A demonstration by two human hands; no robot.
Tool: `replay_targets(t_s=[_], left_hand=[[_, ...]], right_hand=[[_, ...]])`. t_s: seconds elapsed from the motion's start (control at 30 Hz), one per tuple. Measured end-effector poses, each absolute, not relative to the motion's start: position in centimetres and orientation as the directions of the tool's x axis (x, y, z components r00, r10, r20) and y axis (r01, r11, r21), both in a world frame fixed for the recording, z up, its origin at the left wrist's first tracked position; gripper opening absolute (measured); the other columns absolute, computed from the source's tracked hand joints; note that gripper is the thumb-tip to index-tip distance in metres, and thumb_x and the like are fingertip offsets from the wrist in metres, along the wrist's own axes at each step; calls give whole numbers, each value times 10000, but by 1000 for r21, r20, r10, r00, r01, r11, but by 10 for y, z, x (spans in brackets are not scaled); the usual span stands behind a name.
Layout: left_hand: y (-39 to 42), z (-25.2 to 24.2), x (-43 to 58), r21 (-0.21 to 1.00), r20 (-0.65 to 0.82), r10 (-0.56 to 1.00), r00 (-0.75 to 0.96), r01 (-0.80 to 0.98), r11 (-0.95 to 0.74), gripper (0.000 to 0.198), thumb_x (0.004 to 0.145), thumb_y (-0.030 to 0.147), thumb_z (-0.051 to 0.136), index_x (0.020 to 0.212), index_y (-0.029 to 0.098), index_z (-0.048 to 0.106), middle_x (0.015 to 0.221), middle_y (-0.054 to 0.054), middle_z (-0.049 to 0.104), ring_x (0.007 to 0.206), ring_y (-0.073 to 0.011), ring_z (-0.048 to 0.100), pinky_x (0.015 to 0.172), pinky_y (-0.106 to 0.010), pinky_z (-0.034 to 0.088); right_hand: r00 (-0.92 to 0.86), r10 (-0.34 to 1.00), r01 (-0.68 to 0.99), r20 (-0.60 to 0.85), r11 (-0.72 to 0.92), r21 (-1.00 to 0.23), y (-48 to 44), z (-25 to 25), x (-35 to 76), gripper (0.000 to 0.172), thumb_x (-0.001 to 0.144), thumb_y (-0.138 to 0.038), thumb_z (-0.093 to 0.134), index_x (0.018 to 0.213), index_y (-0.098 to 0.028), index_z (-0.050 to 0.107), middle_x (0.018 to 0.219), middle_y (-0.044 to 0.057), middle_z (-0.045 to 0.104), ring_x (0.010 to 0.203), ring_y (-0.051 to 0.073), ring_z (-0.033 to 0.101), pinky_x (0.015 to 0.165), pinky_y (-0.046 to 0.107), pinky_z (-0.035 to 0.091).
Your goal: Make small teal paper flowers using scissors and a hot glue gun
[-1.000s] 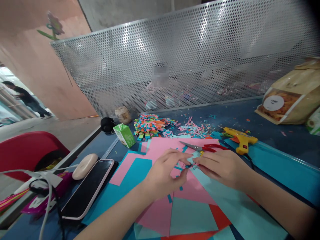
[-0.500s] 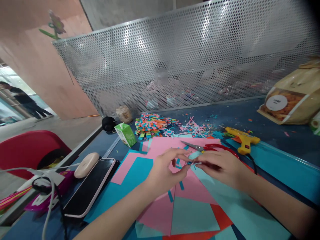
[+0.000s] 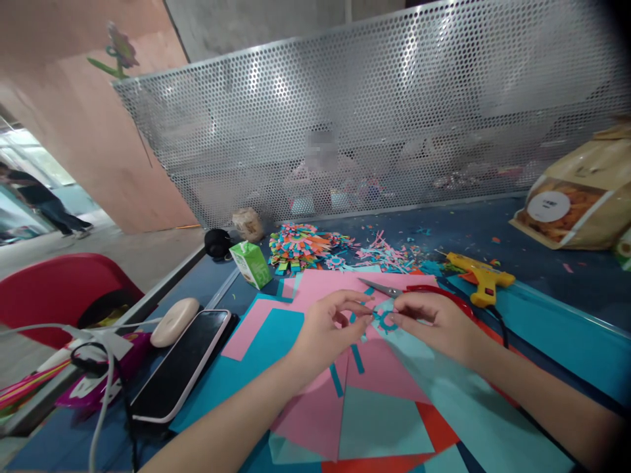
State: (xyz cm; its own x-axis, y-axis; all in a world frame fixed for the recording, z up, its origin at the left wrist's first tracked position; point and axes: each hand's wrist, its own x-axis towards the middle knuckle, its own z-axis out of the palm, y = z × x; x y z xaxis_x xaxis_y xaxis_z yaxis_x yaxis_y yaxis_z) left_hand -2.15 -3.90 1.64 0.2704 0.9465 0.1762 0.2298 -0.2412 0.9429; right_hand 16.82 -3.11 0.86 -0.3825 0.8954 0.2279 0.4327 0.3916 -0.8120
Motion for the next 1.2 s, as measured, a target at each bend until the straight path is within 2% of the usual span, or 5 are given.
replay_targets(t_s=[0.2, 0.33, 0.5, 0.73, 1.2], left_hand=[[-35, 12, -21, 978, 79, 968, 240, 171, -123, 294, 702, 266, 644, 959, 125, 631, 815, -90, 692, 740, -166, 631, 587, -221, 448], [-32, 10, -21, 993, 39, 967, 251, 99, -66, 307, 675, 273, 669, 938, 117, 636, 747, -65, 684, 684, -140, 618, 617, -223, 457], [-31, 10, -21, 999, 32, 964, 263, 34, -42, 298, 698, 338, 658, 904, 122, 648, 669, -31, 661, 628, -116, 601, 592, -209, 453], [-25, -3, -20, 1000, 13, 950, 311, -6, -12, 551, 564, 418, 758, 991, 110, 597, 678, -33, 646, 630, -137, 595, 590, -249, 463], [-25, 2, -21, 998, 64, 964, 260, 8, -68, 449, 622, 369, 735, 973, 117, 611, 685, -23, 659, 621, -99, 586, 572, -199, 419]], right_hand=[[-388, 920, 365, 56, 209, -907, -30, 5, 166, 313, 765, -446, 521, 626, -165, 524, 503, -44, 388, 422, 76, 381, 402, 209, 320], [-420, 907, 358, 26, 192, -914, -28, 3, 168, 322, 772, -455, 525, 622, -169, 520, 462, -57, 373, 396, 76, 398, 415, 215, 323], [-417, 909, 326, 17, 167, -931, -26, -1, 170, 314, 773, -469, 532, 676, -170, 541, 505, -50, 431, 397, 75, 426, 400, 213, 326], [-404, 914, 323, 34, 178, -929, -23, -5, 168, 334, 769, -489, 543, 666, -173, 515, 505, -55, 436, 386, 71, 439, 388, 205, 331], [-406, 911, 327, 74, 220, -919, -27, 1, 171, 315, 768, -473, 529, 658, -179, 501, 524, -58, 370, 421, 69, 413, 379, 189, 334]])
